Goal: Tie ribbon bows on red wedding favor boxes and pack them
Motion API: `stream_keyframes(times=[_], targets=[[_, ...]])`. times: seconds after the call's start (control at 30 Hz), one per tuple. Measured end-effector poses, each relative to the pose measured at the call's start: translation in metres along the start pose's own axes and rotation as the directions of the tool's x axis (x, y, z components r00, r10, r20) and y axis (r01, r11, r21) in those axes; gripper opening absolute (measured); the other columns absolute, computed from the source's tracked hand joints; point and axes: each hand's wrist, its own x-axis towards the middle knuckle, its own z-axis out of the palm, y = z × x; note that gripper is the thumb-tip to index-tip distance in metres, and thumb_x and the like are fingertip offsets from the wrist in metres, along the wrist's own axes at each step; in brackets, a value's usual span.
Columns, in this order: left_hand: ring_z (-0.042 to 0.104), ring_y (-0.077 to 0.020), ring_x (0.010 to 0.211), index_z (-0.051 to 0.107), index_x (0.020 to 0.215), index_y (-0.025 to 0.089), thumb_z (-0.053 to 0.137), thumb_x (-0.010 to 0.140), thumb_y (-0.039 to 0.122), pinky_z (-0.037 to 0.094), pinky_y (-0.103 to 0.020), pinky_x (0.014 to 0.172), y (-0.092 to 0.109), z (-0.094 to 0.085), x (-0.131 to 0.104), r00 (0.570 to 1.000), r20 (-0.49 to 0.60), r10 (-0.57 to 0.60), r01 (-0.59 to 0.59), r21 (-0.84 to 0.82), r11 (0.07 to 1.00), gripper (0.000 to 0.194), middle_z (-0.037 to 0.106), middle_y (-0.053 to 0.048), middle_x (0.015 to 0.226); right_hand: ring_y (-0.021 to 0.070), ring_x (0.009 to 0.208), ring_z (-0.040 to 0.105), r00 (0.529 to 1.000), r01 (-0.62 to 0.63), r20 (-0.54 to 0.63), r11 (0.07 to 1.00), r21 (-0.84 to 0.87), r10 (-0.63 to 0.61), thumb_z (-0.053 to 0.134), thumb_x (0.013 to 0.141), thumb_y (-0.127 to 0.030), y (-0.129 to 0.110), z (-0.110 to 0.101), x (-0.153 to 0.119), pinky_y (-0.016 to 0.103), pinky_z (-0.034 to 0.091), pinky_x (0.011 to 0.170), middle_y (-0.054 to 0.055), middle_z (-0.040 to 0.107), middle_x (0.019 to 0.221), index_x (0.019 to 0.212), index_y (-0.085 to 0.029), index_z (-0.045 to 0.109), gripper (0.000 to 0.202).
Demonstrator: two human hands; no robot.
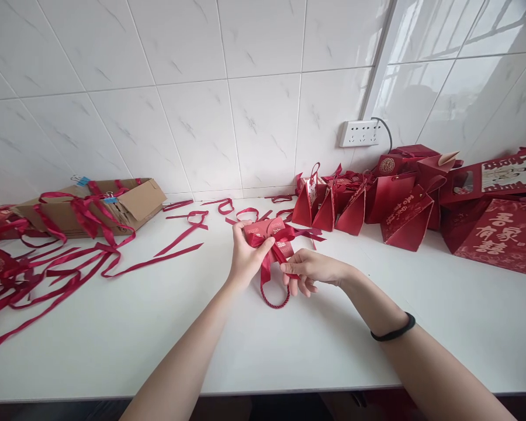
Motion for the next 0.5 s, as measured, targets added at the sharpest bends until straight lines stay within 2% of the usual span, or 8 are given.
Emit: stream_keyframes(times=[0.2,0.5], targets=[[0.063,-0.0184,0.094,0.038,0.108,0.023,0.074,0.067,0.031,0.051,-0.035,0.085,0.0001,0.0004,0.0010,1.000,0.020,-0.013,0.013,-0.003,1.000,0.055,0.056,-0.005,0.109,0.0079,0.043,0.055,0.998,-0.037,0.042,0.999,-0.019,0.037,0.063,0.072,-0.065,0.0012,-0.0023,0.0011,0.018,0.036,0.037,0.004,0.067,0.061,0.071,-0.012,0.063,0.053],[0.061,-0.0204,0.099,0.039,0.107,0.022,0.075,0.065,0.033,0.048,-0.038,0.089,0.0014,0.0003,0.0011,0.998,0.044,-0.048,0.046,0.045,0.998,0.056,0.054,-0.006,0.113,0.0081,0.045,0.054,0.994,-0.022,0.110,0.997,-0.073,0.030,0.061,0.075,-0.063,0.0010,-0.0062,-0.0019,0.019,0.039,0.040,0.004,0.067,0.061,0.072,-0.013,0.065,0.051]])
